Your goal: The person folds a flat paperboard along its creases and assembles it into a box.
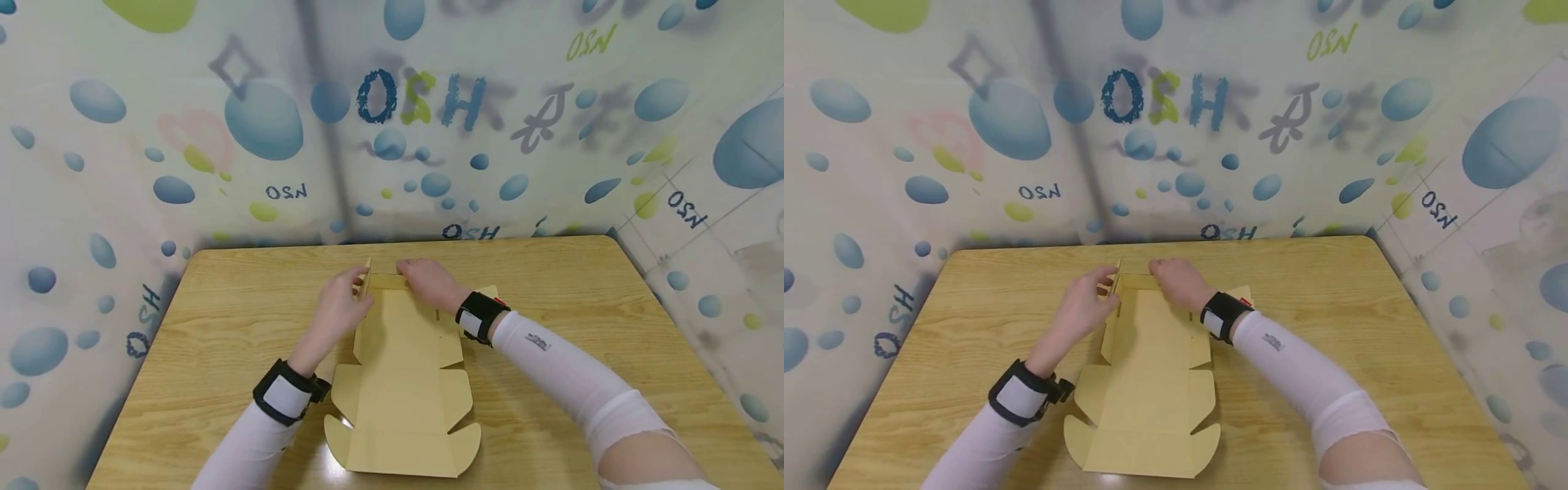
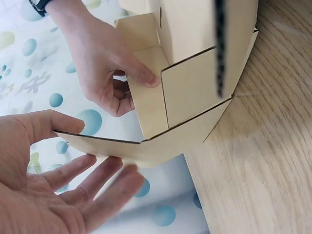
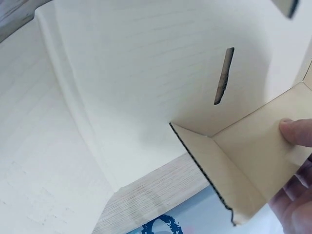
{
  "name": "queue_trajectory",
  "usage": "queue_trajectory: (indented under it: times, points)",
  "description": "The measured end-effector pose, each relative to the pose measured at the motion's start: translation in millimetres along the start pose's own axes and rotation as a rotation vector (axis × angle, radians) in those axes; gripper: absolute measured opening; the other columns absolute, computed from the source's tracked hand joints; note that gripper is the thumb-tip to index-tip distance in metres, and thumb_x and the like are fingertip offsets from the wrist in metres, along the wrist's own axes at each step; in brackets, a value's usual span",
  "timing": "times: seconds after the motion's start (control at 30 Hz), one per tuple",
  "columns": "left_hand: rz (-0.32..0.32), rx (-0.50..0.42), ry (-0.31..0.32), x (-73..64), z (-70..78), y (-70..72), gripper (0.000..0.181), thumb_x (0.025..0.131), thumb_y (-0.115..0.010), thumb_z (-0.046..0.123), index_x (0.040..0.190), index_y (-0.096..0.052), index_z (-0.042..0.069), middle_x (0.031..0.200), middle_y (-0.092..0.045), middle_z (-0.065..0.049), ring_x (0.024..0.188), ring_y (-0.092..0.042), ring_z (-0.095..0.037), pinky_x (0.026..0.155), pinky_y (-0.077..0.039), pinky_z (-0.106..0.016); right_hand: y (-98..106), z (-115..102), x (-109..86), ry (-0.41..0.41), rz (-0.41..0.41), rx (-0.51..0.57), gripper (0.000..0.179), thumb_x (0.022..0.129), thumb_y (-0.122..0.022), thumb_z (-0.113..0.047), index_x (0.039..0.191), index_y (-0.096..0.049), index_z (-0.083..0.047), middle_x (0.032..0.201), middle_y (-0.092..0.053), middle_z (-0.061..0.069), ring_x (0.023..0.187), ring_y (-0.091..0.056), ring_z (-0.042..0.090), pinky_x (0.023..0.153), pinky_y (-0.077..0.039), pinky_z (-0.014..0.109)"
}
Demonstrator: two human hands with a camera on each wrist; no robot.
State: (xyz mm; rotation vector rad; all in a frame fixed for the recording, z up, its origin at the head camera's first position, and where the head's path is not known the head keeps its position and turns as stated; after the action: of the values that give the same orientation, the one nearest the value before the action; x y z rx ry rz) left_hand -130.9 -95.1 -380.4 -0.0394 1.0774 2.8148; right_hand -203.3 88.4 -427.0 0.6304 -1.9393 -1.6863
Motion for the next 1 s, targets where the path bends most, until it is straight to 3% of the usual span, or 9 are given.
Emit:
queue_trajectory:
  times: [0.13,0.2,0.3,0.4,0.5,0.8,1.0]
  points:
    - [-0.02,0.004,0.014,1.4,-3.5,-1.3,0.054,0.096,-0.069,0.013,0.149,-0.056,0.007,0.142,-0.063,-0.022,0.131,-0.062,-0.041,0.102,-0.055,-0.053,-1.2,0.3,0.2,-0.004,-0.009,0.007,0.011,0.103,-0.059,0.001,0.11,-0.065,-0.003,0.095,-0.076,0.014,0.084,-0.075,0.029,0.078,-0.063,0.04]
    - [-0.059,-0.033,0.029,3.4,-7.5,-2.8,0.057,0.098,-0.068,0.017,0.152,-0.051,0.007,0.152,-0.055,-0.023,0.138,-0.057,-0.042,0.107,-0.053,-0.055,-1.6,0.3,0.1,-0.008,-0.01,0.006,0.011,0.103,-0.059,0.001,0.11,-0.066,-0.003,0.095,-0.075,0.014,0.085,-0.075,0.03,0.078,-0.063,0.04]
    - [-0.136,-0.133,0.045,6.3,-13.2,-5.0,0.079,0.102,-0.067,0.033,0.166,-0.027,0.009,0.171,-0.03,-0.024,0.156,-0.038,-0.043,0.122,-0.04,-0.061,-1.9,-0.1,-0.1,-0.012,-0.005,0.01,0.011,0.103,-0.059,0.002,0.109,-0.066,-0.004,0.096,-0.076,0.015,0.086,-0.075,0.03,0.079,-0.063,0.041]
    - [-0.211,-0.229,0.055,8.0,-16.5,-5.9,0.099,0.104,-0.059,0.054,0.17,0.004,0.017,0.179,0.002,-0.02,0.165,-0.009,-0.042,0.132,-0.021,-0.064,-1.5,-0.6,-0.5,-0.013,-0.002,0.007,0.012,0.102,-0.06,0.002,0.109,-0.066,-0.004,0.098,-0.077,0.014,0.088,-0.076,0.03,0.08,-0.063,0.041]
    - [-0.258,-0.256,0.06,8.5,-16.2,-5.8,0.099,0.104,-0.047,0.066,0.168,0.017,0.024,0.177,0.019,-0.015,0.166,0.006,-0.039,0.133,-0.011,-0.064,0.0,-1.3,-0.7,-0.02,-0.009,0.009,0.012,0.102,-0.06,0.003,0.109,-0.066,-0.004,0.098,-0.077,0.015,0.088,-0.076,0.03,0.081,-0.063,0.04]
    - [-0.316,-0.25,0.078,8.7,-16.5,-3.7,0.092,0.104,-0.036,0.072,0.167,0.018,0.031,0.174,0.026,-0.016,0.164,0.007,-0.044,0.13,-0.011,-0.071,1.6,-3.1,-0.2,-0.027,-0.017,0.008,0.012,0.102,-0.06,0.003,0.109,-0.067,-0.003,0.097,-0.076,0.015,0.087,-0.075,0.029,0.079,-0.063,0.04]
    - [-0.335,-0.264,0.08,9.3,-15.2,-2.4,0.09,0.105,-0.033,0.072,0.166,0.019,0.031,0.176,0.021,-0.014,0.165,0.009,-0.041,0.13,-0.009,-0.071,1.4,-3.0,-0.7,-0.023,-0.005,0.007,0.012,0.102,-0.06,0.003,0.109,-0.067,-0.003,0.096,-0.076,0.015,0.085,-0.075,0.029,0.078,-0.063,0.04]
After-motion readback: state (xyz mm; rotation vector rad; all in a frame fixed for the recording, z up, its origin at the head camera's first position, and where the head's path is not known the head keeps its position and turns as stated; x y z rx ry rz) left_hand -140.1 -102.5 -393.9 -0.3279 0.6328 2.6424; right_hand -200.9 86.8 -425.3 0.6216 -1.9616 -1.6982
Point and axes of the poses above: each hand's wrist, its own x-axis towards the middle knuckle, its own y-axis out of the back of the hand, z = x × y, the point moved 3 cm from there along x, towards the middle knuckle
